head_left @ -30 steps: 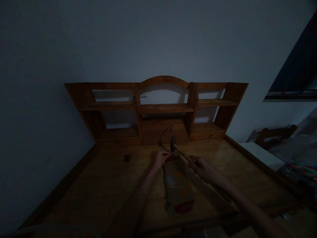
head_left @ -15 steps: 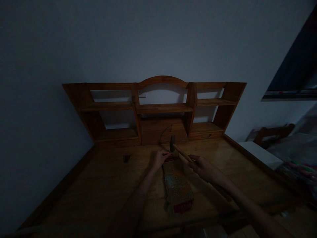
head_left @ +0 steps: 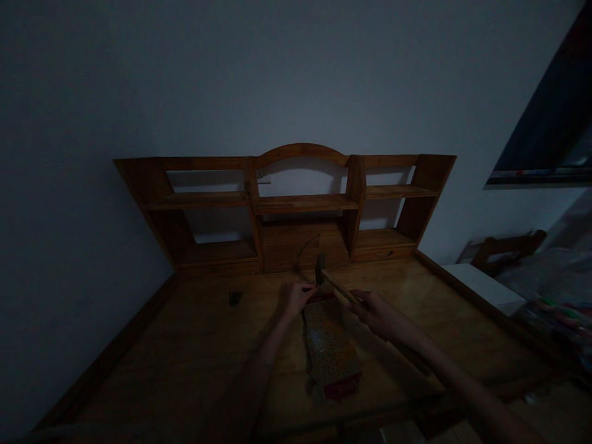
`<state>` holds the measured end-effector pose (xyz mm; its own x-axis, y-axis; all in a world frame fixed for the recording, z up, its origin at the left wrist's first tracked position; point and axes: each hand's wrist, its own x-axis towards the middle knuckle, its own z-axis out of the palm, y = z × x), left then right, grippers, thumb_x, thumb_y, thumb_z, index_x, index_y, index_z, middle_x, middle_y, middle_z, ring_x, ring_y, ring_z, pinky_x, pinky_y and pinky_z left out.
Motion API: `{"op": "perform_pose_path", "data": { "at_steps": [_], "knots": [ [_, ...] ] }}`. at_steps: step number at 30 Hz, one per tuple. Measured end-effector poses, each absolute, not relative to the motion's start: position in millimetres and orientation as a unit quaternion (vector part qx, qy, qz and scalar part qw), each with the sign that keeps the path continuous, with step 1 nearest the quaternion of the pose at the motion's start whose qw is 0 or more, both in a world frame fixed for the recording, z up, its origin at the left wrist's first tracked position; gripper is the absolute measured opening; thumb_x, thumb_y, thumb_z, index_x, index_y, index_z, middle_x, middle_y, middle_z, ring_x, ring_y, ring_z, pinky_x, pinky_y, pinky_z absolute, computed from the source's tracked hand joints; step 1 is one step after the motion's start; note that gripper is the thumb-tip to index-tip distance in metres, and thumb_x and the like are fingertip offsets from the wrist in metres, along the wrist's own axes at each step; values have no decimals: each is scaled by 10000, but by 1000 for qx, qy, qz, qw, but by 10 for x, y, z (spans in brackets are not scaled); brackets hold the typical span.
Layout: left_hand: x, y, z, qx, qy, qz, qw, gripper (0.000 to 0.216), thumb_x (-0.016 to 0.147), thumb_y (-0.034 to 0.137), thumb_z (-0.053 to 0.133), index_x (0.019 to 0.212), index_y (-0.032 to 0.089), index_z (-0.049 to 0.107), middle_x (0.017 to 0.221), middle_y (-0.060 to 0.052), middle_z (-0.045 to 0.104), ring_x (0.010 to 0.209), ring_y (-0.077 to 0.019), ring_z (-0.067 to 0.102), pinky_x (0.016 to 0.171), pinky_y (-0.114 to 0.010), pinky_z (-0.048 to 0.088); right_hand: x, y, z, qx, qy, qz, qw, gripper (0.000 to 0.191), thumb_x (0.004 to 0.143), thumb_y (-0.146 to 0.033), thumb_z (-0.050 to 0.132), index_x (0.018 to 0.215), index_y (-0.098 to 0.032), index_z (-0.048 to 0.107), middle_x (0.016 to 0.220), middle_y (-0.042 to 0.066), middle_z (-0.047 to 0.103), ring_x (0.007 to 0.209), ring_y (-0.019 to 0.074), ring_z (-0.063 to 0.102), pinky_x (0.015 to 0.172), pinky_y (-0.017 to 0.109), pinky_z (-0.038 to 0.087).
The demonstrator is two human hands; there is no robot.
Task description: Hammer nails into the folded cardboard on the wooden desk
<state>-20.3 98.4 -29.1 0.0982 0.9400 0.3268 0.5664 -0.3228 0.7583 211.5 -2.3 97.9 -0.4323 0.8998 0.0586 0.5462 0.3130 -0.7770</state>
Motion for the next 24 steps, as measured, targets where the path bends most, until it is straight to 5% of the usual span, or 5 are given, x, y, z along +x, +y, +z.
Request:
{"op": "perform_pose_path", "data": {
  "at_steps": [8, 15, 24],
  "knots": [
    [-190, 1013, -310, 705, 541, 397, 229, 220, 803, 378, 595, 902, 239, 733, 911, -1, 721, 805, -173, 653, 696, -233, 466, 2129, -35, 921, -474, -760, 359, 263, 312, 851, -368, 469, 972, -126, 625, 603, -6, 547, 490, 92, 459, 442, 189, 317],
    [-207, 1026, -330, 716, 503, 428, 227, 174, 791, 337, 625, 866, 227, 737, 918, -9, 718, 819, -176, 647, 754, -259, 475, 2278, -26, 867, -506, -689, 422, 302, 477, 829, -492, 492, 1160, -156, 564, 599, -35, 511, 411, 61, 395, 362, 165, 277],
    [-193, 1003, -321, 672, 520, 472, 235, 243, 743, 385, 676, 912, 216, 719, 944, -37, 691, 874, -184, 633, 775, -269, 494, 2638, 100, 373, -457, -519, 561, 455, 506, 804, -513, 543, 1195, -193, 504, 488, -117, 339, 294, 26, 217, 262, 143, 197]
  ]
}}
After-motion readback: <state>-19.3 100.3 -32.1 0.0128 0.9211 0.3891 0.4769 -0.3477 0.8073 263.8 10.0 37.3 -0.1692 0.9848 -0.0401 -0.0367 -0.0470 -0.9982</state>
